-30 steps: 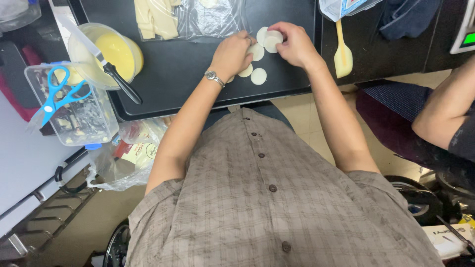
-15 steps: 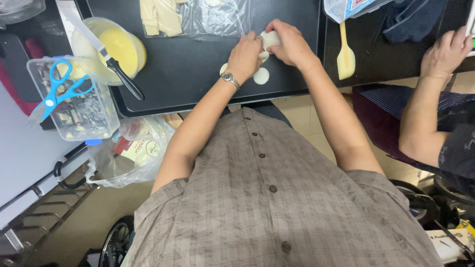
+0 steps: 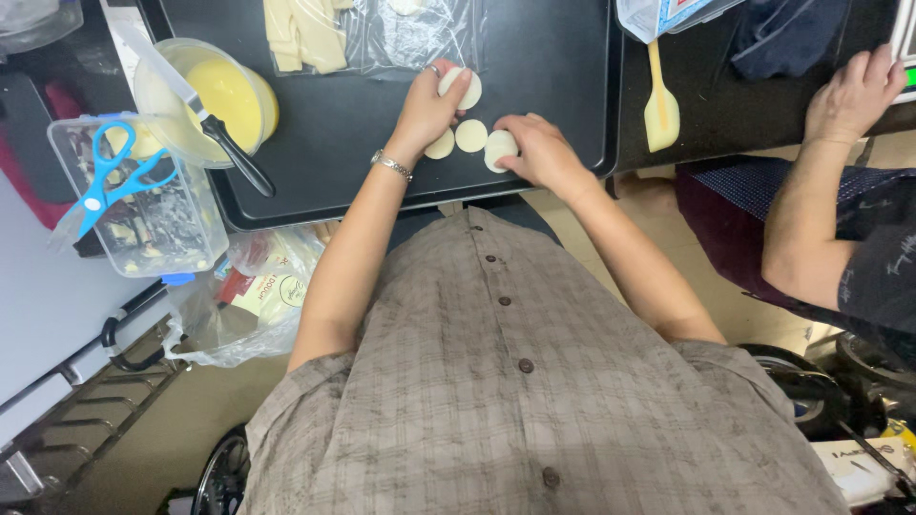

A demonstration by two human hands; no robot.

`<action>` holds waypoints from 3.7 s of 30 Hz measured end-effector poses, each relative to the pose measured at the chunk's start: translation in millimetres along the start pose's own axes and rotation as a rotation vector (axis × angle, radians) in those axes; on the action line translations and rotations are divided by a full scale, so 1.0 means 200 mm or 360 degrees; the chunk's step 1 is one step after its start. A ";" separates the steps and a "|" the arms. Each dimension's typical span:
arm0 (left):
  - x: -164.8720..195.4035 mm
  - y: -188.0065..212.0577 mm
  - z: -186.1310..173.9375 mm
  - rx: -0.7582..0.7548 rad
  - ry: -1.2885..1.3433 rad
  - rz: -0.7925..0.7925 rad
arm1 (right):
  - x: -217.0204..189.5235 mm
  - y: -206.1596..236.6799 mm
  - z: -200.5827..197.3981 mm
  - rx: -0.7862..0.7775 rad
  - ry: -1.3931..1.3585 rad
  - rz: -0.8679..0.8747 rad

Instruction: The person shapes small round dough pieces into crescent forms by hand, pinching and folding each piece, and places the shaped dough onto a black baking tray. They briefly retrieve dough pieces from a plastic container and dip or coat pieces in a bowl of yellow liquid before continuing to shape and arrange them on the tray.

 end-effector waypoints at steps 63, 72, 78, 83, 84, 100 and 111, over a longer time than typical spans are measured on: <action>-0.05 0.44 -0.19 -0.0087 0.0194 0.0206 | -0.08 -0.05 0.14 0.0304 0.0077 -0.0098; 0.08 0.54 -0.23 0.0071 -0.0657 0.0428 | -0.02 -0.01 0.17 0.0667 0.0104 -0.0407; 0.18 0.56 -0.10 0.0563 -0.1203 0.1121 | -0.01 0.01 0.15 0.0669 -0.0478 -0.0221; 0.16 0.49 0.05 -0.0092 0.0211 0.0319 | -0.16 0.08 0.01 0.0704 -0.0606 -0.0419; 0.17 0.49 0.07 -0.0202 0.0411 0.0179 | -0.21 0.10 -0.03 0.0776 -0.0495 -0.0498; 0.37 0.60 0.09 -0.0007 0.1074 0.0091 | -0.45 0.23 -0.22 0.0960 -0.0626 -0.0693; 0.45 0.62 -0.01 0.0245 0.0976 0.0143 | -0.19 0.25 -0.22 0.1147 -0.1448 0.0065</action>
Point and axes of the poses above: each hand's wrist, its own y-axis away from the middle knuckle, its own z-axis out of the palm, x = y × z, the point moved 2 cm from there along -y, towards the middle knuckle, and after that the axes turned 6 degrees about -y, right-handed, at the moved point
